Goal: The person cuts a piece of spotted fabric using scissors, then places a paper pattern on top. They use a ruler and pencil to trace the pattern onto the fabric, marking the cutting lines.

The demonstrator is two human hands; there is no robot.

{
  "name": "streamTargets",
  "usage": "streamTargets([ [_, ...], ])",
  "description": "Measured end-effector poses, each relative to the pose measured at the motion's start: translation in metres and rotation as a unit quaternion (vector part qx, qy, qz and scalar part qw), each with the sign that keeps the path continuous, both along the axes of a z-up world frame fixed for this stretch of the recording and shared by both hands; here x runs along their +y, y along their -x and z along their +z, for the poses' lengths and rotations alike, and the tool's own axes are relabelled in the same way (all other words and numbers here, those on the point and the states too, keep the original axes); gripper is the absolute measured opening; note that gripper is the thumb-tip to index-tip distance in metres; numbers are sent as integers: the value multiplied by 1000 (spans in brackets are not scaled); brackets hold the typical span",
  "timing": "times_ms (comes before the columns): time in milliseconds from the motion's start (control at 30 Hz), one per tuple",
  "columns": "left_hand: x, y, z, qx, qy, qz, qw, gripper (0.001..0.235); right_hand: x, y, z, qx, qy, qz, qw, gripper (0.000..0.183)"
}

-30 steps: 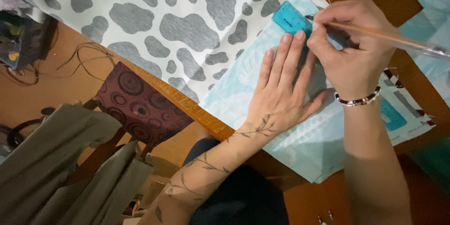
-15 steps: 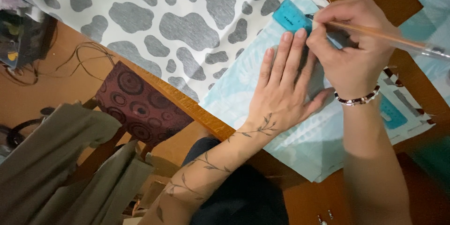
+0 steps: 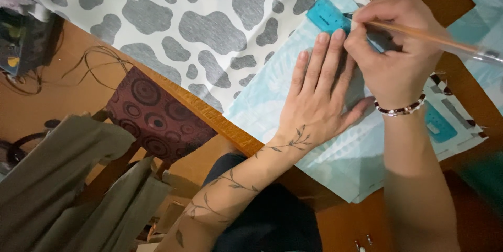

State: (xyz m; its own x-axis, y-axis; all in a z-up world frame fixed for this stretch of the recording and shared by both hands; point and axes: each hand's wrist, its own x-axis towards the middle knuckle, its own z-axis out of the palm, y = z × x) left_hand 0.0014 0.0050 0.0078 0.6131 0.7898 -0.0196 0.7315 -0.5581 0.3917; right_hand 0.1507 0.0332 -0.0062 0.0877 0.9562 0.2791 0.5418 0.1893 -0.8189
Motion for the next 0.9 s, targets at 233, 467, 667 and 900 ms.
streamTargets([
  [233,0,-1,0,0,1,11,1000,74,0,-2,-2,-24,-6,10,1000,8],
  [467,0,7,1,91,4,-34,995,88,-32,-26,-14,39,-57,-57,996,14],
  [667,-4,12,-12,-286,33,33,957,49,-86,-9,33,-206,92,-57,973,22],
  [900,4,5,10,-230,-19,-14,973,13,-94,-9,44,-220,109,-91,965,23],
])
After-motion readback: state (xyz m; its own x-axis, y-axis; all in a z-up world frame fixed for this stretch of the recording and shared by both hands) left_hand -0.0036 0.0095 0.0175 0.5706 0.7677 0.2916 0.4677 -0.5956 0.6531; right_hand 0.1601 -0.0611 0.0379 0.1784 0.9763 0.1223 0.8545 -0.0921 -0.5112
